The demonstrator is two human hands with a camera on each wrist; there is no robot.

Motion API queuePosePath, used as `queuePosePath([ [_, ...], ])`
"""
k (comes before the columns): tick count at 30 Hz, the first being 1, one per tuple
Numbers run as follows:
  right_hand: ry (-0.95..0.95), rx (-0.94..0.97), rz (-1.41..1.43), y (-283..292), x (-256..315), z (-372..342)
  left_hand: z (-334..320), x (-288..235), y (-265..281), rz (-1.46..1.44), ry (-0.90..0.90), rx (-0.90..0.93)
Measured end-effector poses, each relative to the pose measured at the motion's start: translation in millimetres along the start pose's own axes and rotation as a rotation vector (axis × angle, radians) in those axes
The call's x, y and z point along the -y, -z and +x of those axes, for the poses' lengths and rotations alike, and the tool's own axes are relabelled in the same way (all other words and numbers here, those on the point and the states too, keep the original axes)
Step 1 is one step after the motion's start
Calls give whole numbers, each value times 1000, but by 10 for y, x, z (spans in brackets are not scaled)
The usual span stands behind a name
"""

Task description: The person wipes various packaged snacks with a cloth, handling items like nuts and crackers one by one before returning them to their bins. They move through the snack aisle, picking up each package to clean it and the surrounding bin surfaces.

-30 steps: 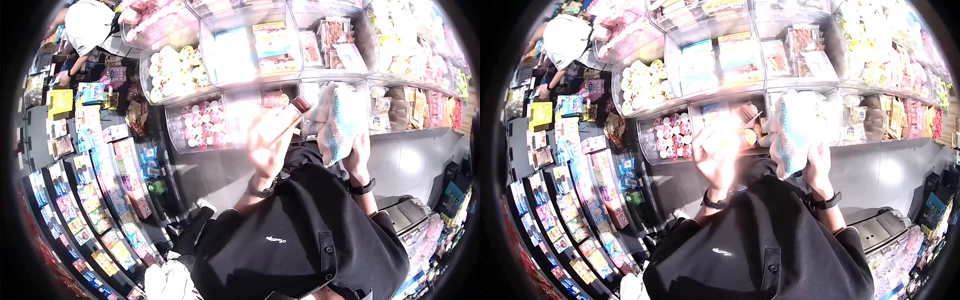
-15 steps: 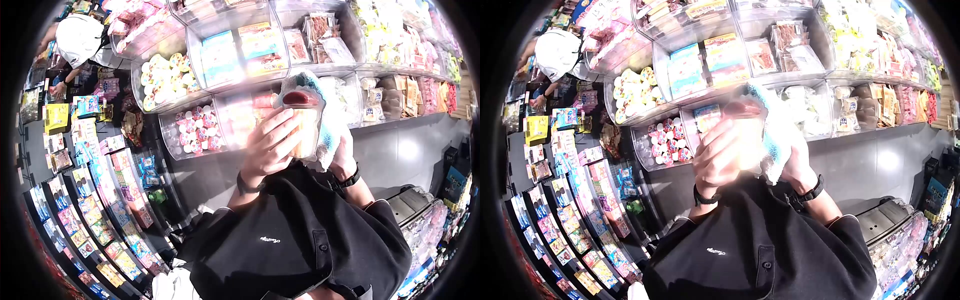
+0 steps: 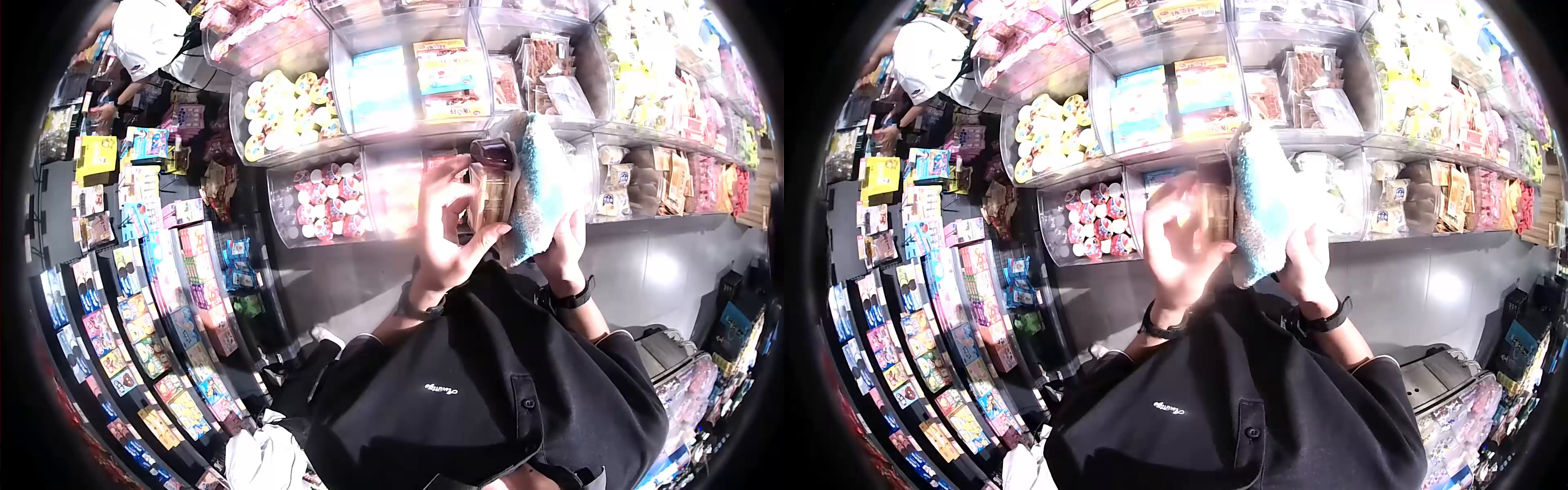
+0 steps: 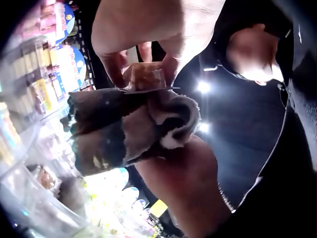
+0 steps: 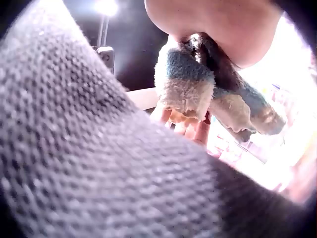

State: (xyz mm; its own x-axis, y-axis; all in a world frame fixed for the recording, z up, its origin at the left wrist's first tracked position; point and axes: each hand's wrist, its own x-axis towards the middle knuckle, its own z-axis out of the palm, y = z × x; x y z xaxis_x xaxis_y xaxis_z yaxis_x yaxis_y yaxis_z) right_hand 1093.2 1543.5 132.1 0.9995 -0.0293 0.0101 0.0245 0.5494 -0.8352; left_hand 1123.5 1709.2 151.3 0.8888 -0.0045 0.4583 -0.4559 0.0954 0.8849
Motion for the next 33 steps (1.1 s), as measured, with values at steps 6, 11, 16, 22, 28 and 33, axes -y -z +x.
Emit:
queuePosePath([
  [6,-91,187,-204,43,28,-52,20,-18,53,-499,355,-45],
  [11,-138,205,-134,86,64,10,41,-3,170,-483,330,55],
  [16,-158,114,-21,55,36,58,-71,61,104,-345,263,38],
  [22,-176,25,13,-8,78,154,-146,30,85,77,103,2],
  [28,-219,-33,59,137,21,87,-201,68,83,221,32,-96],
  [33,-158,-108,-123,178,19,47,-158,26,145,358,-100,-159],
])
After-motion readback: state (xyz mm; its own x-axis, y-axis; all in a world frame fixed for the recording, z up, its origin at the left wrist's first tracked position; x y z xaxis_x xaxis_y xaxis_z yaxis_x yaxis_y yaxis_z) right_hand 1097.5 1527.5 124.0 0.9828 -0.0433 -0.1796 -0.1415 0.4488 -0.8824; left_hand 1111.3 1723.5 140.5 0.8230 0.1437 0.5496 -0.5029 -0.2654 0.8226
